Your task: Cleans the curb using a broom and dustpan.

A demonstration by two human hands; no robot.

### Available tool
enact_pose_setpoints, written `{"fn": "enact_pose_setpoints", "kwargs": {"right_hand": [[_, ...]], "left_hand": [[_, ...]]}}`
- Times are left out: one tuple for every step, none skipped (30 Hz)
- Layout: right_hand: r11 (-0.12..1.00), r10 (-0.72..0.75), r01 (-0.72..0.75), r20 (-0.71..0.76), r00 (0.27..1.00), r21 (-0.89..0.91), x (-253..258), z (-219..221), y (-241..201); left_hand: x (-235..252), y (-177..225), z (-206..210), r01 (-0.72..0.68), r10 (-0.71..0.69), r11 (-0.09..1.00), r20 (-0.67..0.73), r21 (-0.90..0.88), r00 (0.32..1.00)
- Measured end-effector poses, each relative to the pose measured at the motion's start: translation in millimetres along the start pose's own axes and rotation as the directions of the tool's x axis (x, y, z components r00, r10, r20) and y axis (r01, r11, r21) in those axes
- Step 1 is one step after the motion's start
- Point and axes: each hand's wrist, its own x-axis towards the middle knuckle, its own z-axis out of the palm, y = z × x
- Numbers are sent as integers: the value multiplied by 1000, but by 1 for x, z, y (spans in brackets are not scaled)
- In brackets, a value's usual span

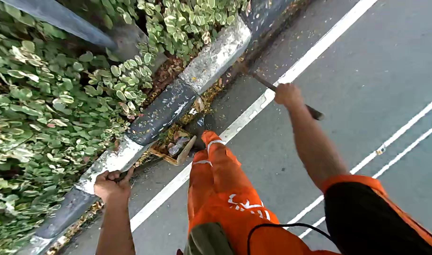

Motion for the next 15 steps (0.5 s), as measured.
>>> {"fn": "enact_pose_setpoints", "kwargs": {"right_hand": [[999,5,-4,-27,1000,35,12,23,-23],[999,5,-3,-28,1000,40,22,46,-45],[1000,-25,25,-4,1000,12,26,68,-63],[997,-75,75,44,996,-8,25,86,-79],[992,-122,125,109,987,-25,17,99,-90],[985,-158,168,175,972,-40,3,105,-94],[977,-189,206,237,953,-49,-11,105,-90],[969,-217,243,310,926,-46,-18,97,-78],[955,-251,290,371,894,-54,-20,86,-60],[942,-280,331,410,868,-58,-21,77,-36],[929,-308,365,415,856,-63,-19,67,-10],[918,-339,392,386,858,-65,-17,55,13],[914,-347,399,370,862,-71,-15,40,29],[920,-330,383,366,870,-82,-12,25,40],[940,-272,328,373,887,-94,-9,9,41]], "left_hand": [[2,2,6,11,-12,999,10,46,1000],[3,3,12,25,-27,996,20,89,999],[3,5,19,40,-42,992,16,119,999],[3,6,25,50,-52,989,10,140,999],[1,4,29,58,-58,988,-5,143,998],[-1,2,31,57,-54,988,-24,141,998],[-1,1,35,47,-42,989,-40,137,998],[1,1,40,35,-29,991,-50,128,998],[4,1,42,26,-19,992,-56,121,998],[6,2,42,23,-17,992,-57,123,998],[9,3,43,23,-16,992,-56,126,998],[10,4,43,28,-21,991,-54,129,998],[10,3,42,34,-27,991,-53,129,998],[8,3,39,41,-35,990,-50,131,998],[7,3,37,45,-39,989,-42,138,998]]}}
